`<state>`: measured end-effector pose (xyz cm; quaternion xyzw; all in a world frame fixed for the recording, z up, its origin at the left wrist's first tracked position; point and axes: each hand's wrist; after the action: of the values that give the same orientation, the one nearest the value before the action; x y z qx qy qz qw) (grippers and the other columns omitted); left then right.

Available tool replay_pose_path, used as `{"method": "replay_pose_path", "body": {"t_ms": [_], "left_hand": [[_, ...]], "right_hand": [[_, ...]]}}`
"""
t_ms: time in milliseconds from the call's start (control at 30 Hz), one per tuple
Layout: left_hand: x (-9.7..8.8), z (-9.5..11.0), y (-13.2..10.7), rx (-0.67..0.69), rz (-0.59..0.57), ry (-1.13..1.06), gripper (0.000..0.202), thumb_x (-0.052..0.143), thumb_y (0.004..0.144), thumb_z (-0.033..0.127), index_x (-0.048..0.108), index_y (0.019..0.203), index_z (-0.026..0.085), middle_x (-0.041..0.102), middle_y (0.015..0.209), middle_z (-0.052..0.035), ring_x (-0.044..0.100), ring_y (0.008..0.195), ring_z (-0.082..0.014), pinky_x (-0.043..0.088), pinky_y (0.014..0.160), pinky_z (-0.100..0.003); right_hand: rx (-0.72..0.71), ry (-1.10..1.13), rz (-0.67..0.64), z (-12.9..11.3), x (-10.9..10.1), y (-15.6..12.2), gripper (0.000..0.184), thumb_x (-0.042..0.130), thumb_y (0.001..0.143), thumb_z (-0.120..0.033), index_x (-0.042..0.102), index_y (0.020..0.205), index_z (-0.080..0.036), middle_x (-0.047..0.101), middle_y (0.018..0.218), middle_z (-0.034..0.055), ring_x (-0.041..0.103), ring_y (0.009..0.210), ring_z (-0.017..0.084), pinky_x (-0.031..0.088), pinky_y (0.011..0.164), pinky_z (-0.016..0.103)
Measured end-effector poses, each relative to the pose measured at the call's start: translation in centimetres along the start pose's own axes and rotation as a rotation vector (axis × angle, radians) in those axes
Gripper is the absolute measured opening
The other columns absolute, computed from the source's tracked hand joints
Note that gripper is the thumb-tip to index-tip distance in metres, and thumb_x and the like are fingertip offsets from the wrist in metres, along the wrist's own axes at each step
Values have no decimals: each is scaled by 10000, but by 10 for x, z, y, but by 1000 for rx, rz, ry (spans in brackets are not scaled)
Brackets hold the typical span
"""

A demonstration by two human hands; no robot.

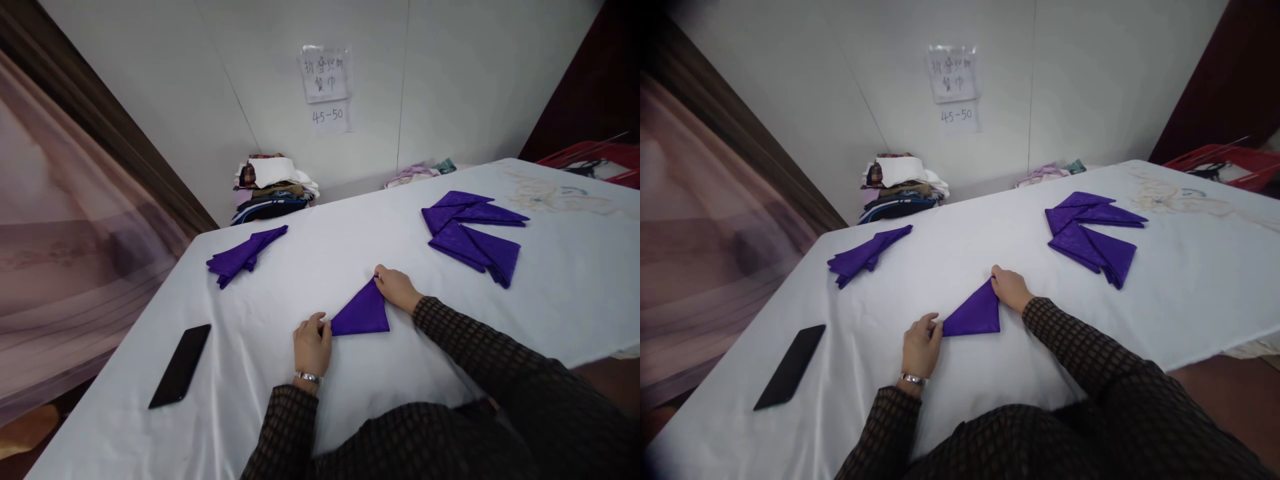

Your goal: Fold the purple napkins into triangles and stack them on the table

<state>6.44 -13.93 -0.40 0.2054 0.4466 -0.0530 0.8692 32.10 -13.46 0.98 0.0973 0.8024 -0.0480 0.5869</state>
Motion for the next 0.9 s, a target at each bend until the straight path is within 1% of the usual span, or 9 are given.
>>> {"method": "replay_pose_path", "body": {"t_ms": [233,400,633,767,900], "left_hand": [[-1,-2,-1,-27,20,-26,179,528,798,277,602,940,194,663,682,-5,603,734,-203,439,727,-354],[-3,1,-1,-105,13,-58,120,560,788,303,603,855,213,657,646,13,615,694,-180,436,684,-316],[-3,4,-3,-118,46,17,94,573,782,272,608,846,215,667,672,-2,612,765,-200,430,702,-321],[-2,3,-4,-135,52,22,96,592,769,255,607,853,211,676,687,-6,607,798,-208,434,716,-324],[0,1,-3,-174,50,-5,104,612,764,260,603,853,208,674,696,-4,611,787,-196,436,707,-311]], "right_hand": [[-21,-34,-9,1,0,1,179,385,916,-251,554,961,-211,670,866,63,594,765,187,299,596,265],[-20,-49,-11,1,-2,0,190,386,916,-253,565,959,-207,671,875,71,594,780,193,309,602,267],[-24,-58,-7,2,-2,0,198,387,910,-241,577,954,-209,669,862,73,592,757,194,314,590,269],[-28,-64,-8,3,-2,0,208,386,912,-255,582,960,-209,670,863,67,591,760,189,317,589,264],[-45,-66,-1,4,-2,-1,220,376,915,-266,579,978,-209,672,874,68,591,777,192,314,589,266]]}}
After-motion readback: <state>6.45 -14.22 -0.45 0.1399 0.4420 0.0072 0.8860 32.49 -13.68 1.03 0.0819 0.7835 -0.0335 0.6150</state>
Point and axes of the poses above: each hand's wrist, its own y-axis towards the middle knuckle, its own x-axis out of the palm, z = x × y
